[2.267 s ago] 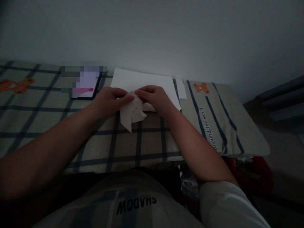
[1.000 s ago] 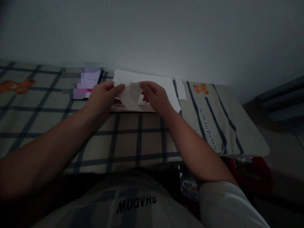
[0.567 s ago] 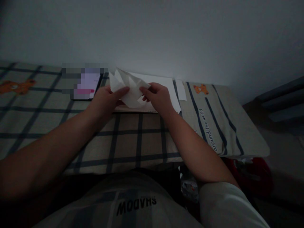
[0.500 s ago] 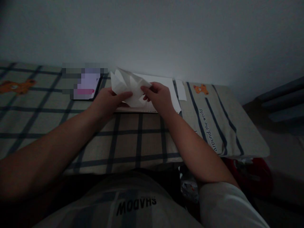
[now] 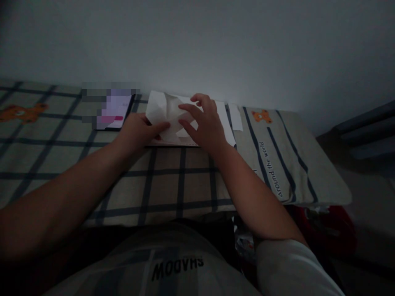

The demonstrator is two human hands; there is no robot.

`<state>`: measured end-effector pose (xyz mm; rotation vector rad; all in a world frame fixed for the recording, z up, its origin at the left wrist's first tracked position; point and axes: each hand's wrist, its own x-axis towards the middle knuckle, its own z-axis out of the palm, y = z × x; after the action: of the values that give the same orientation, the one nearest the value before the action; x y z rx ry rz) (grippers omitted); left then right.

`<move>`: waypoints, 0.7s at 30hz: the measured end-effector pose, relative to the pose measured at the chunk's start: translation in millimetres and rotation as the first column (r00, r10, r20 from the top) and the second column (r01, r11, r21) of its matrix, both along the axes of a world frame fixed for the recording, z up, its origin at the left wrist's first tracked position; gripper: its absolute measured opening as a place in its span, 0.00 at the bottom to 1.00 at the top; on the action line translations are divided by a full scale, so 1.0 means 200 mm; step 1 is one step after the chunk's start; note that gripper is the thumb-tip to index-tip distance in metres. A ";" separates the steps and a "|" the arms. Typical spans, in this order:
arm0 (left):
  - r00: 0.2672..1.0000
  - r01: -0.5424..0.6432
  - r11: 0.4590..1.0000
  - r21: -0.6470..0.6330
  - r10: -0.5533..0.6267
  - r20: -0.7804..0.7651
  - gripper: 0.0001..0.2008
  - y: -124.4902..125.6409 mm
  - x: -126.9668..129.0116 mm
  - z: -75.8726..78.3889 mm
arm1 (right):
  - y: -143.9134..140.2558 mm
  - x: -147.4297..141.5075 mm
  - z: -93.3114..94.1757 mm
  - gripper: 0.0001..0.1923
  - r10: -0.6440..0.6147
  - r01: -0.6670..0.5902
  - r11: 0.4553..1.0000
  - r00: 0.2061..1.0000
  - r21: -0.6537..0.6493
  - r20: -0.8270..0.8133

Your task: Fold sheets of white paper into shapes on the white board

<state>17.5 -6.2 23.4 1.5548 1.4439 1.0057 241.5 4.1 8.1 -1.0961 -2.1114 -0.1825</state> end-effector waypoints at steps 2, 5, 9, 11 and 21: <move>0.998 0.012 1.000 0.007 -0.011 -0.054 0.09 -0.01 0.00 0.02 | 0.02 0.01 -0.02 0.17 -0.011 0.010 1.000 0.999 0.014 0.038; 0.996 0.012 1.000 0.015 -0.010 -0.093 0.10 -0.02 0.01 0.02 | 0.03 0.02 -0.04 0.14 -0.001 0.001 1.000 1.000 0.001 0.031; 0.998 0.008 1.000 -0.001 -0.008 -0.066 0.12 -0.01 0.01 0.00 | 0.02 0.00 -0.03 0.08 0.008 -0.008 1.000 1.000 -0.004 0.021; 0.999 0.021 1.000 -0.010 -0.022 -0.048 0.12 -0.01 0.01 -0.01 | 0.01 -0.01 -0.02 0.08 -0.002 0.002 1.000 1.000 0.014 0.031; 0.999 0.023 1.000 -0.018 -0.022 0.025 0.11 -0.03 0.02 -0.01 | -0.01 -0.04 -0.02 0.12 -0.021 0.021 1.000 1.000 0.011 -0.016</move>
<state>22.3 -11.7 21.2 1.5365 1.4120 0.9928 232.9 2.4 3.6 -1.1103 -2.0829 -0.1951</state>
